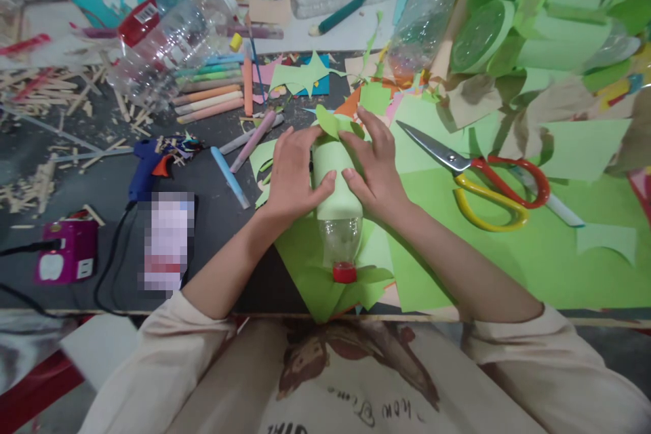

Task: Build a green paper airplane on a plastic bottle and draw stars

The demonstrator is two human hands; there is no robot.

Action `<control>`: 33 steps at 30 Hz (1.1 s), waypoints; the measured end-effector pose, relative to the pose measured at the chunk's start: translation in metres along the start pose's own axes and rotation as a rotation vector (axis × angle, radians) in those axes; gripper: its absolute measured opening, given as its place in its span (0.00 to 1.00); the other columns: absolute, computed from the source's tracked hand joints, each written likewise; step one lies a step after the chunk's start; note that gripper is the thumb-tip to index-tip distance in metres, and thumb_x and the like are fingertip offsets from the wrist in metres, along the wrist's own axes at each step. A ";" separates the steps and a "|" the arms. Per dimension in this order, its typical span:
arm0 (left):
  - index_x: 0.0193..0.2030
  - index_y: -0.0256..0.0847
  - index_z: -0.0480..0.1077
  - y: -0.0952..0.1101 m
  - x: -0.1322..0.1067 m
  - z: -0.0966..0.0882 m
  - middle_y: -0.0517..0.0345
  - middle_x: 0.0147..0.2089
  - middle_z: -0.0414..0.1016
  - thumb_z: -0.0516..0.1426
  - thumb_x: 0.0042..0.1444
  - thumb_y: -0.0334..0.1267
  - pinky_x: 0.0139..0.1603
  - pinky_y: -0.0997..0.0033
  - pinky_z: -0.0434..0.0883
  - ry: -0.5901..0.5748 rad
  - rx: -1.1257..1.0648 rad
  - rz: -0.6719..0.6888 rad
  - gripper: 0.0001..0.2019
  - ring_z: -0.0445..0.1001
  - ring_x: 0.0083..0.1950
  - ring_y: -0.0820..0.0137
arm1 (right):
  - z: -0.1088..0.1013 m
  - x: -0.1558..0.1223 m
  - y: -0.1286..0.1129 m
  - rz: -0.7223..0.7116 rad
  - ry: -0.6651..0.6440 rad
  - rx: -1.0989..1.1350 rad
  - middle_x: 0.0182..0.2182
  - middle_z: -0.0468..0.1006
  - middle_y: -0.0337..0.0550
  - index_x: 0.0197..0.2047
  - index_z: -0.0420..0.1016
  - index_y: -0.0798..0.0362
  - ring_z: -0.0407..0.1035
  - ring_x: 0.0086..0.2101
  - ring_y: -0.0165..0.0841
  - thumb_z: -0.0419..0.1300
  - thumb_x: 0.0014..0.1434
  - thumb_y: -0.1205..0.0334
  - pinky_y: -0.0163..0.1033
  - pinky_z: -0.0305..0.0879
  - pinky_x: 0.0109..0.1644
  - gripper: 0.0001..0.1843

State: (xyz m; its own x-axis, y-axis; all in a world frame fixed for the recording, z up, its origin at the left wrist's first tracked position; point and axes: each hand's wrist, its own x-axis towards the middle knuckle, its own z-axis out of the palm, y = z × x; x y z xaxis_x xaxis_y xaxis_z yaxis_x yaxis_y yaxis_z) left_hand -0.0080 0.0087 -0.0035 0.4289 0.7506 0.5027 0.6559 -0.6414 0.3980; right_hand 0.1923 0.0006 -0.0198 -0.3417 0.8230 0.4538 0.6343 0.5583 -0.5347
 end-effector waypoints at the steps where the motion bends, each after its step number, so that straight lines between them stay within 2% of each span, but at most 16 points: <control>1: 0.66 0.45 0.52 0.000 0.000 0.000 0.44 0.60 0.72 0.41 0.68 0.59 0.71 0.48 0.60 -0.014 -0.003 -0.008 0.28 0.72 0.63 0.55 | 0.000 0.000 -0.001 0.011 -0.008 -0.010 0.72 0.54 0.46 0.69 0.55 0.39 0.48 0.71 0.50 0.39 0.69 0.39 0.68 0.47 0.72 0.30; 4: 0.65 0.45 0.54 0.001 0.000 -0.001 0.44 0.60 0.73 0.41 0.67 0.59 0.71 0.48 0.60 -0.032 -0.005 -0.016 0.27 0.72 0.63 0.55 | -0.001 0.000 -0.003 0.032 -0.019 -0.026 0.71 0.54 0.47 0.69 0.56 0.39 0.48 0.71 0.49 0.38 0.70 0.39 0.68 0.48 0.72 0.30; 8: 0.66 0.44 0.57 0.002 0.001 -0.002 0.44 0.61 0.72 0.41 0.68 0.58 0.72 0.49 0.58 -0.047 0.008 -0.023 0.28 0.70 0.63 0.55 | 0.000 -0.001 -0.004 0.034 -0.002 0.018 0.72 0.52 0.51 0.71 0.50 0.43 0.49 0.71 0.50 0.40 0.69 0.38 0.68 0.51 0.70 0.32; 12: 0.70 0.43 0.57 0.003 0.002 -0.004 0.42 0.63 0.69 0.38 0.69 0.58 0.74 0.48 0.52 -0.111 -0.009 -0.024 0.31 0.67 0.66 0.53 | 0.000 -0.001 -0.002 0.047 -0.007 0.034 0.71 0.53 0.52 0.72 0.47 0.43 0.50 0.70 0.50 0.40 0.68 0.37 0.68 0.51 0.70 0.35; 23: 0.72 0.45 0.57 0.001 0.003 -0.005 0.42 0.65 0.67 0.36 0.69 0.57 0.77 0.48 0.44 -0.167 -0.022 -0.017 0.32 0.63 0.69 0.52 | -0.002 0.001 -0.005 0.115 -0.076 0.040 0.68 0.58 0.57 0.69 0.55 0.47 0.51 0.69 0.52 0.39 0.68 0.35 0.69 0.52 0.69 0.36; 25: 0.73 0.46 0.54 -0.001 0.002 -0.003 0.44 0.69 0.64 0.36 0.69 0.57 0.77 0.48 0.43 -0.165 -0.046 -0.005 0.32 0.60 0.72 0.52 | -0.001 0.001 -0.005 0.111 -0.063 0.044 0.69 0.58 0.57 0.71 0.52 0.47 0.50 0.70 0.51 0.38 0.67 0.34 0.68 0.51 0.70 0.37; 28: 0.75 0.47 0.44 -0.002 0.002 0.000 0.45 0.73 0.59 0.36 0.69 0.57 0.78 0.49 0.42 -0.142 -0.080 0.025 0.32 0.56 0.75 0.55 | -0.001 0.001 -0.004 0.104 -0.067 0.041 0.70 0.56 0.54 0.73 0.49 0.44 0.49 0.70 0.49 0.37 0.67 0.34 0.68 0.49 0.71 0.38; 31: 0.76 0.48 0.33 -0.003 0.003 0.000 0.45 0.73 0.60 0.38 0.70 0.56 0.78 0.48 0.41 -0.125 -0.106 0.046 0.33 0.56 0.76 0.57 | -0.002 0.001 -0.004 0.101 -0.091 0.042 0.71 0.55 0.53 0.73 0.50 0.44 0.48 0.71 0.50 0.38 0.68 0.35 0.68 0.47 0.72 0.37; 33: 0.76 0.48 0.29 -0.003 0.005 0.000 0.46 0.73 0.61 0.39 0.69 0.56 0.78 0.46 0.40 -0.126 -0.121 0.052 0.34 0.56 0.76 0.57 | -0.002 0.001 -0.005 0.103 -0.096 0.050 0.71 0.55 0.54 0.73 0.51 0.44 0.47 0.71 0.50 0.38 0.68 0.35 0.67 0.47 0.72 0.37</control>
State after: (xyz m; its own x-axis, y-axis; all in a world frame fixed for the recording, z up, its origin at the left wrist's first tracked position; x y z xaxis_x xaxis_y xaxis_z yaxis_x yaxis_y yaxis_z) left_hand -0.0076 0.0141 -0.0019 0.5399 0.7249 0.4279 0.5545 -0.6887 0.4671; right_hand 0.1907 -0.0015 -0.0156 -0.3432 0.8810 0.3256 0.6350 0.4730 -0.6108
